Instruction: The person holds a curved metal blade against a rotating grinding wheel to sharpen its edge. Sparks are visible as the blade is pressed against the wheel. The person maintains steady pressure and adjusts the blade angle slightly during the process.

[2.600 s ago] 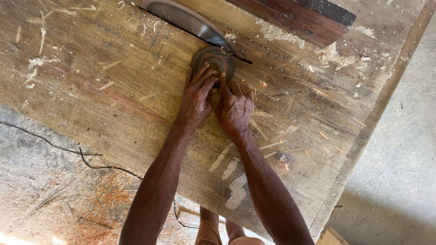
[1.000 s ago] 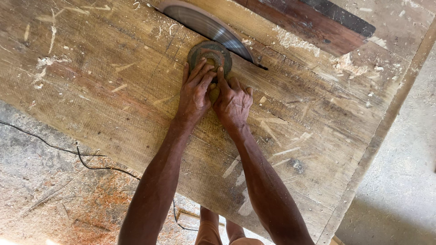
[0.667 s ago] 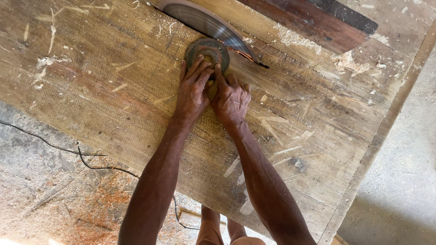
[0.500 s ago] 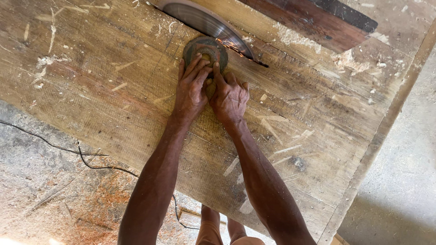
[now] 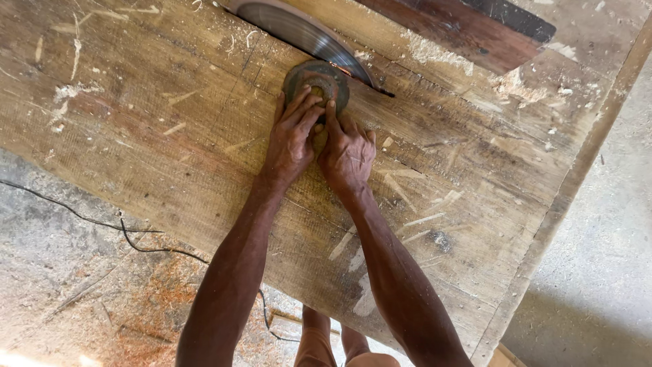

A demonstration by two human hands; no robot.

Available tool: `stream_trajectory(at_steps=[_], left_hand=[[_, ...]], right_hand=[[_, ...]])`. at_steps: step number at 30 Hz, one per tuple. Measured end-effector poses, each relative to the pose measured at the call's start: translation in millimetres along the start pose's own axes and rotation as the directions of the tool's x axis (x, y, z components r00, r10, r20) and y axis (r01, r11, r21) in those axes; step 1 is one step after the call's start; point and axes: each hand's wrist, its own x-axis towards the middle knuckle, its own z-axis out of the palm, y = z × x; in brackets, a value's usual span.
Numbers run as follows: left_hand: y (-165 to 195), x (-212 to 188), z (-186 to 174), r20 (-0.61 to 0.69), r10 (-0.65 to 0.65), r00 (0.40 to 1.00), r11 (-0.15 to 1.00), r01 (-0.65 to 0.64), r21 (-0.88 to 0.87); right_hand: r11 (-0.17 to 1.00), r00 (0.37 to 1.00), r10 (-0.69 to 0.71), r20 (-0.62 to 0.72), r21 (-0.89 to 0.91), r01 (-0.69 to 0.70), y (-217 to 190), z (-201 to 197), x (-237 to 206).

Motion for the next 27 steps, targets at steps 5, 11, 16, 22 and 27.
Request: stream_trajectory(at_steps=[5, 11, 16, 22, 27], left_hand=[[2, -1, -1, 0.002, -0.022, 1.0, 0.999, 0.022, -0.035], [-2, -2, 1, 0.058, -0.015, 0.998, 0.999, 0.017, -0.035], [-6, 1, 6, 0.013, -0.014, 1.0, 1.0, 0.014, -0.002], [-6, 0, 7, -0.004, -0.066, 0.998, 0.998, 0.066, 0.005], [-5, -1, 6, -0.009, -0.061, 0.998, 0.998, 0.061, -0.009]], right_hand=[[0.996, 0.986, 0.094, 0.135, -0.019, -0.092, 1, 1, 0], [0.999, 0.994, 0.049, 0.099, 0.002, -0.049, 6, 5, -4], [0.996, 0.988, 0.087, 0.126, -0.018, -0.085, 6, 9, 0], [0.995, 0.982, 0.104, 0.159, -0.017, -0.103, 3, 11, 6], [0.998, 0.996, 0.056, 0.072, 0.02, -0.058, 2, 9, 2]])
